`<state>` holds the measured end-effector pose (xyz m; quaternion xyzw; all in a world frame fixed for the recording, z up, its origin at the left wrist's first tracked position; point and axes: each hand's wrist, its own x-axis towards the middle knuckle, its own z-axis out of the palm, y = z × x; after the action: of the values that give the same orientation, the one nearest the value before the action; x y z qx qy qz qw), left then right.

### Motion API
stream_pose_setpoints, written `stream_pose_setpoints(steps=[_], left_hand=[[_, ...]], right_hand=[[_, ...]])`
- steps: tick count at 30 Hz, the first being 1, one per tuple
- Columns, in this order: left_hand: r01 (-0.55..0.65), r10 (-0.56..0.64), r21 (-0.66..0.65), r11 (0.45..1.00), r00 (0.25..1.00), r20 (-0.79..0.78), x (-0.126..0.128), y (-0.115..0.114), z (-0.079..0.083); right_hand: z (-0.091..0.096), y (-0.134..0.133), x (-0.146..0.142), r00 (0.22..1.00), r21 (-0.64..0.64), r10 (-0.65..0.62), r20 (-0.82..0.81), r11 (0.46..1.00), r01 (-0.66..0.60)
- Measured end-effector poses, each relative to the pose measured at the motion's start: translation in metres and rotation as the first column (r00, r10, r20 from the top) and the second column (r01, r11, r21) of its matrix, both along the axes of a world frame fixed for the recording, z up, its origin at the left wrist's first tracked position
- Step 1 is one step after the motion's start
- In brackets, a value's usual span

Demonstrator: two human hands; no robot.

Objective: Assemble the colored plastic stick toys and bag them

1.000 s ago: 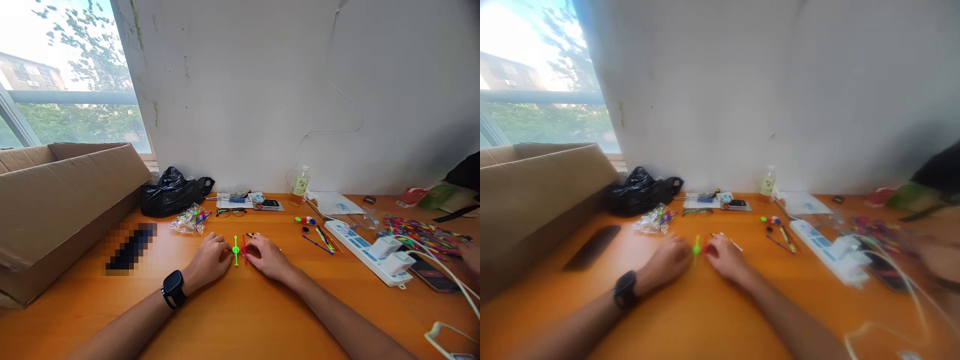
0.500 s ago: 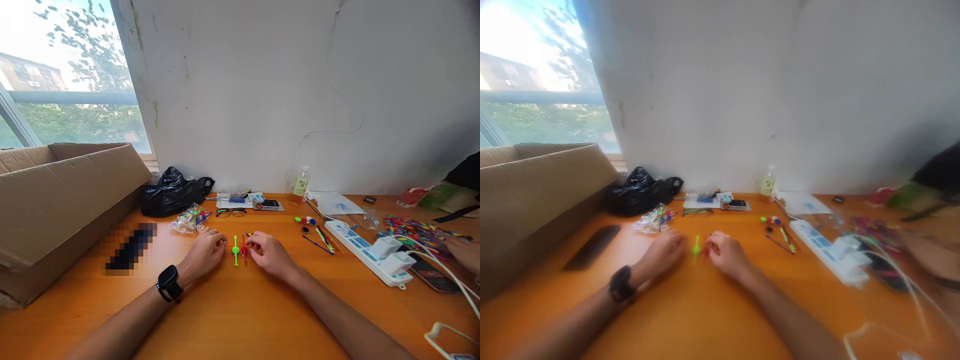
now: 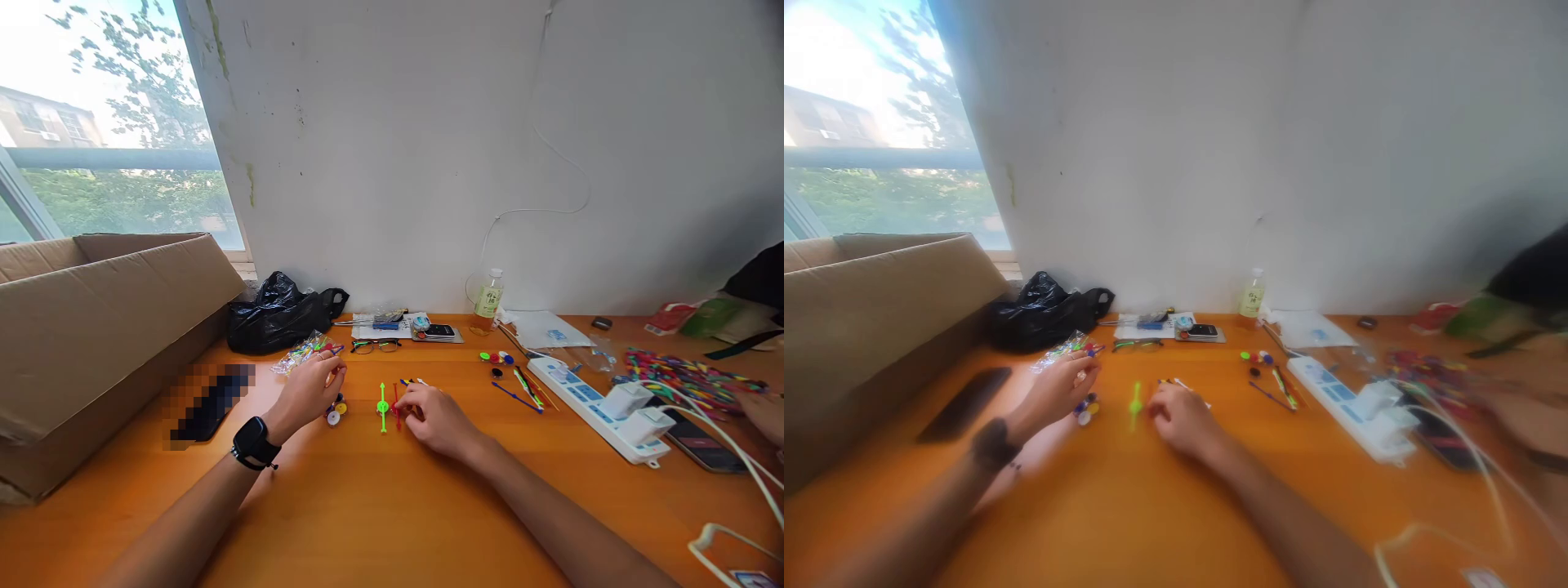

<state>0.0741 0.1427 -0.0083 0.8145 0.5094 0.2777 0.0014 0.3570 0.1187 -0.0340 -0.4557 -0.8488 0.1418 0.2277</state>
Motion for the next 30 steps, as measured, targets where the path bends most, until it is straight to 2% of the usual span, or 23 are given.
stream_pose_setpoints(steps=[4,7,11,16,21,24,30], left_hand=[[-0.013,0.005,-0.081,0.997,0.996,-0.094,-0.001,-0.002,0.001],[-0.05,0.022,-0.137,0.989,0.98,-0.197,-0.002,-0.004,0.0],[-0.072,0.021,-0.187,0.98,0.964,-0.265,-0.003,-0.007,0.0],[-0.064,-0.01,-0.237,0.969,0.955,-0.297,0.0,-0.011,0.002],[-0.049,-0.034,-0.227,0.973,0.936,-0.349,0.003,-0.013,-0.004],[-0.052,-0.029,-0.215,0.975,0.933,-0.357,0.004,-0.012,-0.008],[-0.023,-0.041,-0.19,0.981,0.945,-0.325,0.004,-0.008,-0.012]], right_hand=[[0.0,0.001,0.0,0.999,-0.013,-0.003,-0.043,1.0,0.003],[0.002,0.006,0.005,0.994,-0.021,-0.075,-0.078,0.997,0.073],[0.005,0.019,0.018,0.981,0.018,-0.192,-0.025,0.981,0.192],[-0.001,0.032,0.031,0.966,0.05,-0.259,0.016,0.965,0.258],[-0.012,0.03,0.033,0.971,0.098,-0.219,0.101,0.973,0.209],[-0.016,0.031,0.035,0.968,0.084,-0.185,0.169,0.981,0.173],[-0.022,0.04,0.043,0.96,0.055,-0.211,0.183,0.977,0.204]])
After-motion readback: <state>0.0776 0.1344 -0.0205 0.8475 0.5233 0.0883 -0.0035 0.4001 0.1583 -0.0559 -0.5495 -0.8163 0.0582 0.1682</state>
